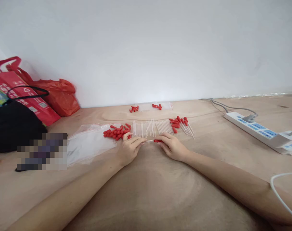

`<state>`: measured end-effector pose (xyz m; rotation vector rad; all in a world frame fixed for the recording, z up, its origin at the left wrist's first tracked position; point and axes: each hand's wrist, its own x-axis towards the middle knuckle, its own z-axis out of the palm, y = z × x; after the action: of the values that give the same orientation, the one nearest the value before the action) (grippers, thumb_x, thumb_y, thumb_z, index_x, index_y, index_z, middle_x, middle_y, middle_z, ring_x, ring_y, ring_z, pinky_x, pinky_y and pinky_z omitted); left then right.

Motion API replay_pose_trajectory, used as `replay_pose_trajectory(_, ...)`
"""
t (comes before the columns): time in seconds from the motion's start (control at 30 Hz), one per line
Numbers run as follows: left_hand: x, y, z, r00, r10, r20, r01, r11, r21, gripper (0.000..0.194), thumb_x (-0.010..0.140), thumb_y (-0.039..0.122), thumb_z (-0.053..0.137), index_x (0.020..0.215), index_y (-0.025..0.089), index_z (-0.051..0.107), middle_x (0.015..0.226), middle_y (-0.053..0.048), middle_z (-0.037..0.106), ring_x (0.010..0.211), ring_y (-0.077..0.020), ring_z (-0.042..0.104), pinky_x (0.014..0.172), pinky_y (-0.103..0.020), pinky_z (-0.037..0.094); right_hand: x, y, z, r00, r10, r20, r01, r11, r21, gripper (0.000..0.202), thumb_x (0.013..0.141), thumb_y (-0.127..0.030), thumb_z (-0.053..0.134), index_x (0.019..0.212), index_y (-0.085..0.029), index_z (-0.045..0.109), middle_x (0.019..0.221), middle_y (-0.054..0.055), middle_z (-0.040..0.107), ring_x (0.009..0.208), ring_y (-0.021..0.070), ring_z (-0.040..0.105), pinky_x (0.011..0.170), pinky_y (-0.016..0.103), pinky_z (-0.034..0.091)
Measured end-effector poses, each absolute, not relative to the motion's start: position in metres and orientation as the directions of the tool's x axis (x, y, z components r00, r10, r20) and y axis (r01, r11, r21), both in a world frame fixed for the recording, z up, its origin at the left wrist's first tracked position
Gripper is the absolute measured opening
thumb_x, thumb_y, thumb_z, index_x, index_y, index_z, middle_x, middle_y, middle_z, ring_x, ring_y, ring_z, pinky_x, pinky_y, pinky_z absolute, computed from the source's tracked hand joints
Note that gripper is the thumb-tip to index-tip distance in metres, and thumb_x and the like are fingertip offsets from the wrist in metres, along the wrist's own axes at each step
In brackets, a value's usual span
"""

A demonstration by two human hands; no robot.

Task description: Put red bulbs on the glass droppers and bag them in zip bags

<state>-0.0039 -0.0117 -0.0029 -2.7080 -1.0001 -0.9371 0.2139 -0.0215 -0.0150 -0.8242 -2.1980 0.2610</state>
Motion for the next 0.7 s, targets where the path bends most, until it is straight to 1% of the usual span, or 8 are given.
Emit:
replay_pose_trajectory(0.1,-0.0024,-0.0103,-0.0036,0.595,0.516,0.616,0.590,-0.801,0.100,0.017,0.087,0.017,0.041,0.093,0.020,0.057,0.084,0.000,0.068,0.072,-0.0120,0.061,0.090,-0.037,0.025,0.2138,-0.0207,-0.0158,-0.510,0.623,0.593,0.467,0.779,-0.418,0.023,0.085,-0.015,0.039,0.103,-0.017,0.053,0.091,0.009,0.056,0.082,0.0158,0.054,0.072,0.029,0.047)
replay_pose_trajectory(0.27,-0.0040,-0.0106,-0.0059,0.615,0.483,0.623,0.565,-0.821,0.078,0.018,0.087,0.015,0.042,0.095,0.020,0.057,0.084,0.000,0.068,0.073,-0.0113,0.061,0.087,-0.035,0.026,0.2136,-0.0213,-0.0146,-0.520,0.600,0.608,0.430,0.799,-0.421,0.023,0.085,-0.015,0.040,0.104,-0.016,0.054,0.092,0.009,0.056,0.082,0.0153,0.055,0.072,0.029,0.047)
replay_pose_trajectory(0.43,-0.0043,-0.0103,-0.0066,0.628,0.438,0.643,0.520,-0.851,0.071,0.019,0.087,0.015,0.043,0.099,0.021,0.057,0.082,0.000,0.067,0.071,-0.0102,0.060,0.084,-0.034,0.027,0.2118,-0.0212,-0.0156,-0.503,0.589,0.633,0.392,0.808,-0.440,0.020,0.083,-0.022,0.049,0.100,-0.015,0.056,0.089,0.009,0.059,0.077,0.0144,0.056,0.068,0.027,0.048)
replay_pose_trajectory(0.57,-0.0030,-0.0111,-0.0063,0.632,0.420,0.651,0.474,-0.874,0.103,0.020,0.087,0.014,0.044,0.100,0.021,0.056,0.081,0.001,0.068,0.072,-0.0095,0.060,0.080,-0.032,0.027,0.2111,-0.0201,-0.0182,-0.496,0.567,0.658,0.356,0.824,-0.442,0.018,0.084,-0.023,0.047,0.097,-0.016,0.058,0.085,0.008,0.061,0.075,0.0139,0.057,0.068,0.027,0.048)
replay_pose_trajectory(0.7,-0.0022,-0.0119,-0.0069,0.651,0.406,0.641,0.448,-0.888,0.108,0.022,0.087,0.012,0.042,0.102,0.021,0.056,0.081,0.000,0.068,0.071,-0.0094,0.060,0.075,-0.031,0.027,0.2119,-0.0207,-0.0182,-0.499,0.535,0.682,0.319,0.845,-0.429,0.018,0.085,-0.021,0.045,0.096,-0.016,0.058,0.084,0.007,0.062,0.076,0.0136,0.057,0.069,0.026,0.048)
